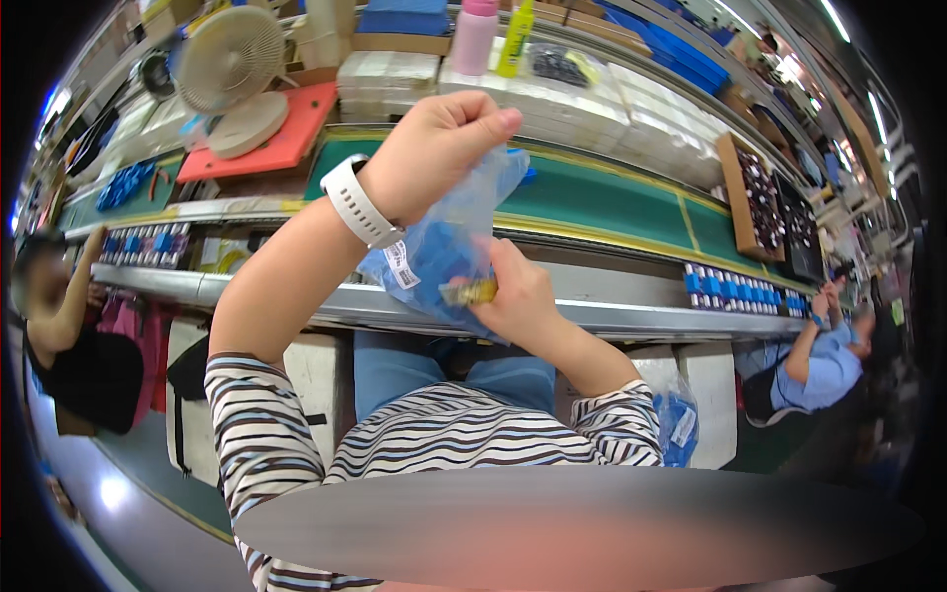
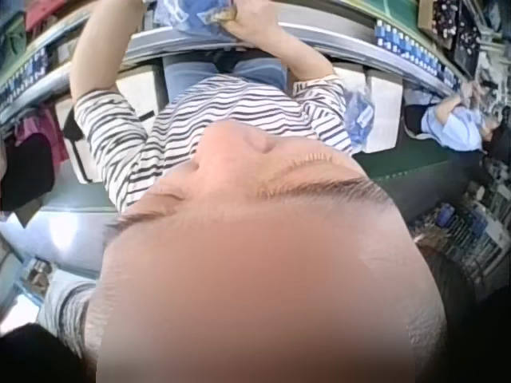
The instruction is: Manually assembling blue components onto purple circuit boards and placing finished units into a plastic bag.
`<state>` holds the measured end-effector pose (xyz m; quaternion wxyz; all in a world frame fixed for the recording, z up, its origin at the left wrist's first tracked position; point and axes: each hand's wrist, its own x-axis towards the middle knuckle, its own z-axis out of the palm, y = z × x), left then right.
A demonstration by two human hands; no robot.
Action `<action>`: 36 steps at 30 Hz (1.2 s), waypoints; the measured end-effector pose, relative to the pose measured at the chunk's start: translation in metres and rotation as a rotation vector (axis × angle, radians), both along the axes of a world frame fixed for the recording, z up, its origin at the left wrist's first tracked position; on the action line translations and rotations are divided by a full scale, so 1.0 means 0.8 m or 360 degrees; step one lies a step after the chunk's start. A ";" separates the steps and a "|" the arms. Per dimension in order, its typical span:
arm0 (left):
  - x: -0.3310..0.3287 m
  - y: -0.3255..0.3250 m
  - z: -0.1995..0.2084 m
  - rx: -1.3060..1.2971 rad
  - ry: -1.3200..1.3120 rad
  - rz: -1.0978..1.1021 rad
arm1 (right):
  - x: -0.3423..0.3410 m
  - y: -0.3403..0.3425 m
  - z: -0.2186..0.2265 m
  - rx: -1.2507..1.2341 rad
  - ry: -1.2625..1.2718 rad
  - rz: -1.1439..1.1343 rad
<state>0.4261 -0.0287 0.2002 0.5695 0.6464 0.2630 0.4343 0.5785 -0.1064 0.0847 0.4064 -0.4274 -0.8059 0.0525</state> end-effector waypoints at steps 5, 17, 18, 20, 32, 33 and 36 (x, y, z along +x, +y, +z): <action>0.024 0.039 0.007 -0.0024 -0.0217 -0.0172 | 0.059 0.020 0.021 0.0254 0.0438 0.0053; 0.112 0.138 -0.240 0.1694 0.1216 0.0396 | 0.182 0.015 0.070 0.0436 0.0102 -0.0352; 0.132 0.134 -0.245 0.1707 0.1355 0.0339 | 0.186 0.015 0.070 0.0379 0.0086 -0.0413; 0.162 0.142 -0.261 0.1783 0.1426 0.0347 | 0.191 0.017 0.065 0.0304 0.0109 -0.0503; 0.100 0.194 -0.270 0.1993 0.1671 0.0352 | 0.195 0.022 0.071 0.0183 0.0108 -0.0500; 0.093 0.193 -0.264 0.2000 0.1648 0.0269 | 0.194 0.026 0.071 0.0174 0.0112 -0.0504; 0.063 0.195 -0.253 0.2091 0.1629 0.0201 | 0.188 0.042 0.072 0.0082 0.0367 -0.0407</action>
